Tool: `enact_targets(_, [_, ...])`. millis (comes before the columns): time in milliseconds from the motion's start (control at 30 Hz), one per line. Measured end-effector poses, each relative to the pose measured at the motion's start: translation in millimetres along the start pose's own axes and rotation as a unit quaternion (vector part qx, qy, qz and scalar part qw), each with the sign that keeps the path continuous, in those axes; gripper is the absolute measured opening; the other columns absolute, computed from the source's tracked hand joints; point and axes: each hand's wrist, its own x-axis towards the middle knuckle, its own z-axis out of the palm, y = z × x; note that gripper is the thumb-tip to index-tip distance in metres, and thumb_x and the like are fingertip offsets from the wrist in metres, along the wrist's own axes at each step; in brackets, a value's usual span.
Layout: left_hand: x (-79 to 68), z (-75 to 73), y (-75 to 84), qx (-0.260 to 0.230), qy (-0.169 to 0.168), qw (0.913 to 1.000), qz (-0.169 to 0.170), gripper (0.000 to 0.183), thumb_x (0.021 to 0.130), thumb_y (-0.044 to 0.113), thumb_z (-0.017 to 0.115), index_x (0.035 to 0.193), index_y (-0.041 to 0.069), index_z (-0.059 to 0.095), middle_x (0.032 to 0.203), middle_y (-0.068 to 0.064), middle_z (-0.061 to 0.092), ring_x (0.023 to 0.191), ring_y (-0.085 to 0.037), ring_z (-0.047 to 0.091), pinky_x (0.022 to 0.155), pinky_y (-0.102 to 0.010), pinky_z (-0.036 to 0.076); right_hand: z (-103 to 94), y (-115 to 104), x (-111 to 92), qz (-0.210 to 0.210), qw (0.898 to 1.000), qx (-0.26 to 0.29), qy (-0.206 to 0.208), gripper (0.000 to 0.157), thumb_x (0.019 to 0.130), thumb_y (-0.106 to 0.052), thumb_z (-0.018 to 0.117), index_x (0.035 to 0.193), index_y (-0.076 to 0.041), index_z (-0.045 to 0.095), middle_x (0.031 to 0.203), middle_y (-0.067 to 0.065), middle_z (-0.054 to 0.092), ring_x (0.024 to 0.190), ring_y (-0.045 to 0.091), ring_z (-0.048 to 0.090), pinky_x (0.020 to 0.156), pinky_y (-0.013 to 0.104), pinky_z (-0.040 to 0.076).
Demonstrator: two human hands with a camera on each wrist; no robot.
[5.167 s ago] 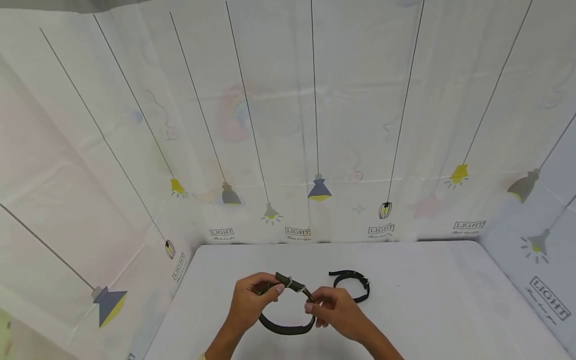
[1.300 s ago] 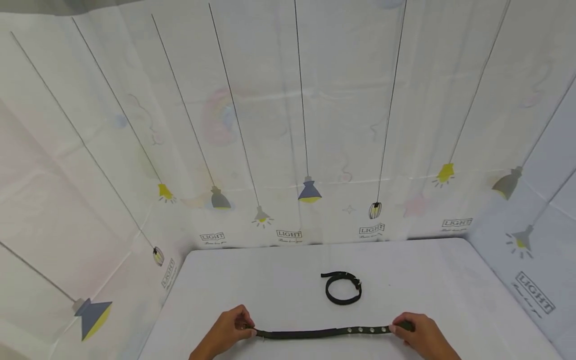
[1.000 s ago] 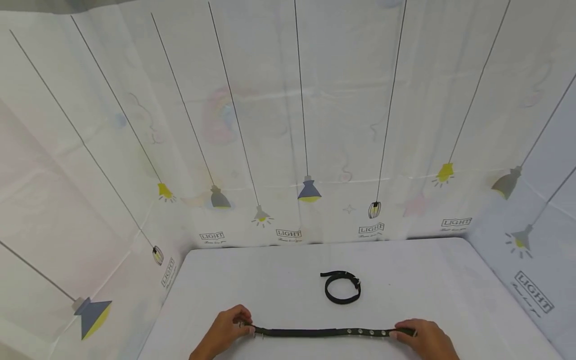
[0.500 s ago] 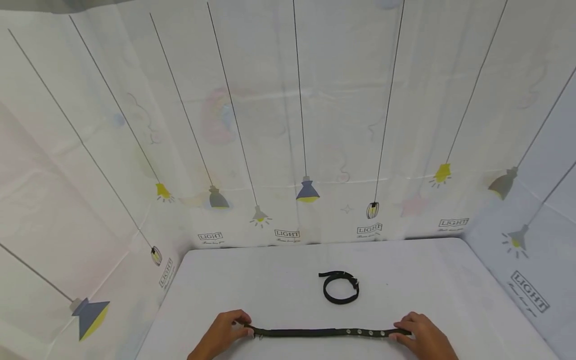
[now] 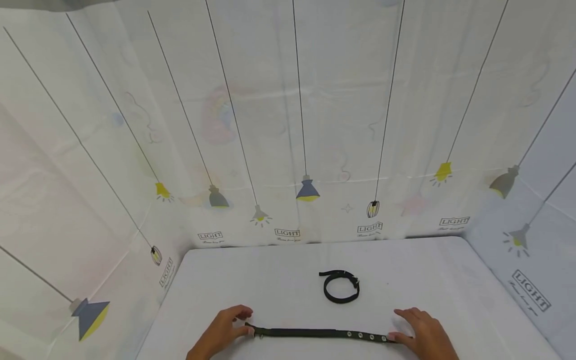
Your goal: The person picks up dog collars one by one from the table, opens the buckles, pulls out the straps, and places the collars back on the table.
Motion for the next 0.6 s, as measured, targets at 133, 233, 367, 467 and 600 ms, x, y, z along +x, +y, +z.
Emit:
enact_targets(133, [0.9,-0.2,2.6,0.0,-0.001,1.0,0.005,0.05,0.082,0.051,0.076,0.119,0.018,0.069,0.113,0.007,0.072,0.101,-0.005,0.065,0.089,-0.034,0.054,-2.2,-2,1,0.006,1.0,0.001,0.03,0.07,0.068,-0.051,0.086,0.117,-0.005,0.071,0.106,0.012,0.071,0.09,0.03,0.067,0.076,0.051,0.056])
enact_targets(233, [1.2,-1.4,4.9,0.001,0.005,1.0,0.008,0.051,0.083,0.051,0.075,0.12,0.017,0.069,0.114,0.006,0.072,0.101,-0.005,0.065,0.089,-0.034,0.054,-5.2,-5,4,0.022,0.999,0.009,0.026,0.068,0.071,-0.049,0.085,0.119,-0.002,0.069,0.108,0.015,0.07,0.089,0.03,0.067,0.076,0.053,0.056])
enact_targets(367, [0.6,-4.0,9.7,-0.001,0.023,0.9996,0.015,0.05,0.089,0.051,0.07,0.124,0.015,0.067,0.116,0.002,0.072,0.104,-0.01,0.066,0.09,-0.039,0.055,-10.9,-9,11,0.059,0.998,0.023,-0.002,0.067,0.081,-0.051,0.077,0.122,0.0,0.066,0.113,0.019,0.068,0.091,0.032,0.066,0.076,0.054,0.055])
enact_targets(467, [0.2,-7.7,16.8,-0.008,0.044,0.9988,0.022,0.05,0.094,0.051,0.064,0.127,0.012,0.065,0.119,-0.002,0.071,0.107,-0.015,0.066,0.091,-0.043,0.055,-16.0,-12,18,0.075,0.997,0.026,-0.013,0.061,0.088,-0.05,0.072,0.123,0.0,0.064,0.111,0.016,0.069,0.092,0.033,0.066,0.075,0.054,0.055])
enact_targets(600, [2.4,-13.3,32.1,-0.011,0.074,0.9969,0.023,0.047,0.098,0.05,0.06,0.128,0.013,0.064,0.119,-0.002,0.071,0.107,-0.014,0.066,0.092,-0.045,0.054,-22.3,-20,33,0.075,0.996,0.042,-0.023,0.056,0.092,-0.049,0.068,0.121,-0.001,0.066,0.1,0.008,0.071,0.089,0.027,0.067,0.07,0.047,0.055])
